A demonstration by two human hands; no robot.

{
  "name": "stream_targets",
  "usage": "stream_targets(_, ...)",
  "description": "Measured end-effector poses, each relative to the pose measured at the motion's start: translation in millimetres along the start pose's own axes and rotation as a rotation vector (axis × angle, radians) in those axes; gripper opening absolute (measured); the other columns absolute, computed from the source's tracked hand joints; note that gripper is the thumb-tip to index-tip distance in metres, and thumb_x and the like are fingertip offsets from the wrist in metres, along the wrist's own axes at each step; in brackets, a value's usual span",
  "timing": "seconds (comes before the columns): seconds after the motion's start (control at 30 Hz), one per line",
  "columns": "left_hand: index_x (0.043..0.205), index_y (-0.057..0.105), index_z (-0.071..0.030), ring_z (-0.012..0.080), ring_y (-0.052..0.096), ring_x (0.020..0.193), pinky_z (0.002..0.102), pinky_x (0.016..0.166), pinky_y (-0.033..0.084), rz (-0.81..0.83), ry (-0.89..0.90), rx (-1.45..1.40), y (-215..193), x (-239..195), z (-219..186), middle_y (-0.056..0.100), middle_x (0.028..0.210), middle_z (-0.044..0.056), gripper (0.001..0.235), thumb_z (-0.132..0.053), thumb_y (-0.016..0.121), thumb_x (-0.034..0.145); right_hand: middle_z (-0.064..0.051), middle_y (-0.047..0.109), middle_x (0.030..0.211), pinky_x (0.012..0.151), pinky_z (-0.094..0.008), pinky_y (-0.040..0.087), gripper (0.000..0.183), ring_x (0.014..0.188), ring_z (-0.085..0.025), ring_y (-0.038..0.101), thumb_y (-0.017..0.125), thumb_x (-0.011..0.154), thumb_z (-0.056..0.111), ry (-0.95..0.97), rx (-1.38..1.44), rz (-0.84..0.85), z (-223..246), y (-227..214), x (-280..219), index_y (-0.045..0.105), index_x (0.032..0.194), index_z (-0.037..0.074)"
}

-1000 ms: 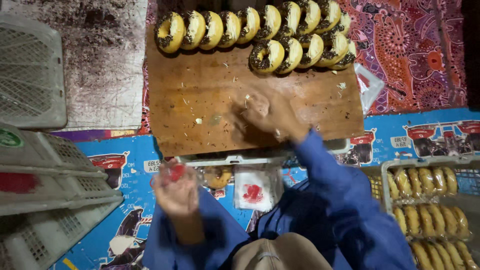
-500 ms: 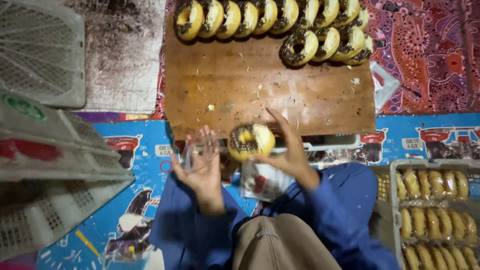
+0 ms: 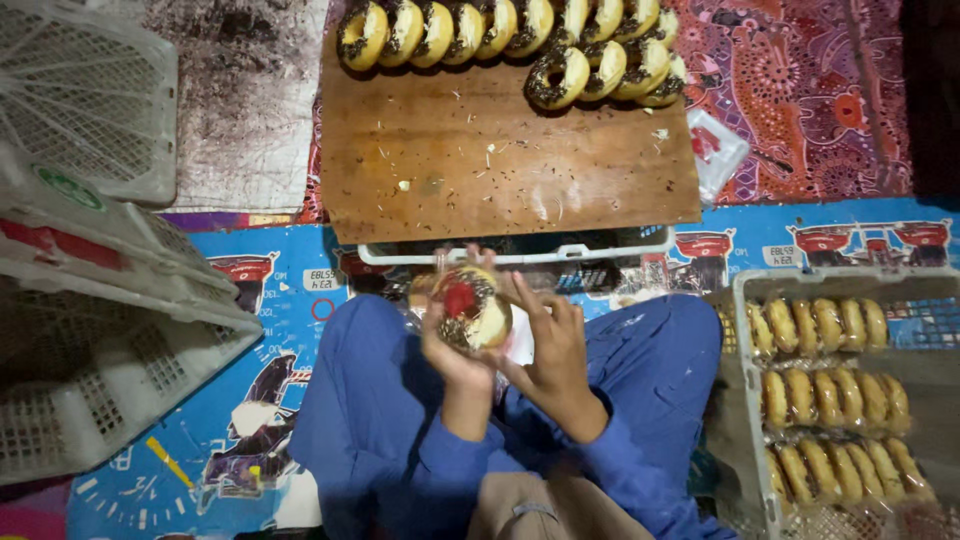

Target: The person sits on the floor and individually places donuts into small plastic bags, then arranges the packaged donuts into a plastic crate. The task involves repetitive handling of donuts and packaging materials.

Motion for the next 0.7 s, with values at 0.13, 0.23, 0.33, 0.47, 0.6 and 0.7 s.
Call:
stream_targets(0.13,0.156,0.038,-0.007,0.037,0.038,0.15,0.049,0.122,0.035,-0.06,-0.129,-0.075,-9,-14,16,0.041,0.161,0.021,0.075,-0.029,0.067,0.09,-0.013,0.065,0.139,0.096,-0.039,0.05,0.079,0.115,-0.031,0.06,0.077,0.087,0.019,0.036,0.208,-0.008,-11,-6,-14,0.042,0.156,0.005)
stream_targets(0.23,0.156,0.038,-0.004,0.0315,0.044,0.149,0.044,0.121,0.039,-0.029,-0.162,0.0,-34,-24,8,0.044,0.162,0.014,0.077,-0.027,0.067,0.089,-0.015,0.065,0.138,0.101,-0.039,0.05,0.067,0.122,-0.033,0.061,0.067,0.096,0.004,0.17,0.74,0.104,-11,-8,-23,0.041,0.158,0.004)
stream_targets(0.33,0.159,0.04,-0.008,0.0314,0.05,0.129,0.044,0.108,0.043,-0.122,-0.234,0.221,-66,-58,18,0.052,0.147,0.015,0.066,-0.021,0.065,0.1,-0.014,0.07,0.12,0.088,-0.037,0.057,0.056,0.105,-0.03,0.071,0.071,0.095,-0.001,0.138,0.652,-0.07,-2,-29,-27,0.05,0.146,0.009)
stream_targets(0.47,0.142,0.049,-0.012,0.0219,0.058,0.128,0.041,0.109,0.043,-0.251,0.018,0.814,-80,-76,-16,0.062,0.137,0.009,0.046,-0.023,0.055,0.099,-0.013,0.072,0.101,0.081,-0.035,0.059,0.059,0.086,-0.028,0.074,0.071,0.091,-0.001,-0.076,0.495,0.395,11,-39,-22,0.054,0.147,0.011)
stream_targets(0.6,0.114,0.071,-0.011,0.0177,0.066,0.112,0.045,0.127,0.032,0.43,0.156,1.354,-15,-63,-31,0.069,0.107,0.004,0.028,-0.024,0.048,0.107,-0.013,0.075,0.091,0.078,-0.038,0.056,0.077,0.083,-0.028,0.073,0.073,0.082,0.001,-0.068,0.474,0.779,3,-47,-29,0.048,0.153,0.011)
stream_targets(0.7,0.088,0.076,-0.013,0.017,0.069,0.09,0.048,0.118,0.034,0.684,0.283,1.71,35,-64,-38,0.071,0.078,0.001,0.014,-0.026,0.072,0.089,-0.013,0.078,0.097,0.08,-0.034,0.059,0.065,0.087,-0.025,0.077,0.07,0.091,0.001,0.055,0.552,0.548,-11,-69,-27,0.047,0.151,0.01)
Point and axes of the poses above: each hand's wrist, its own x-axis towards the middle knuckle, its own y-axis out of the palm, z = x × y, the point moved 5 cm from there along x, towards the middle knuckle
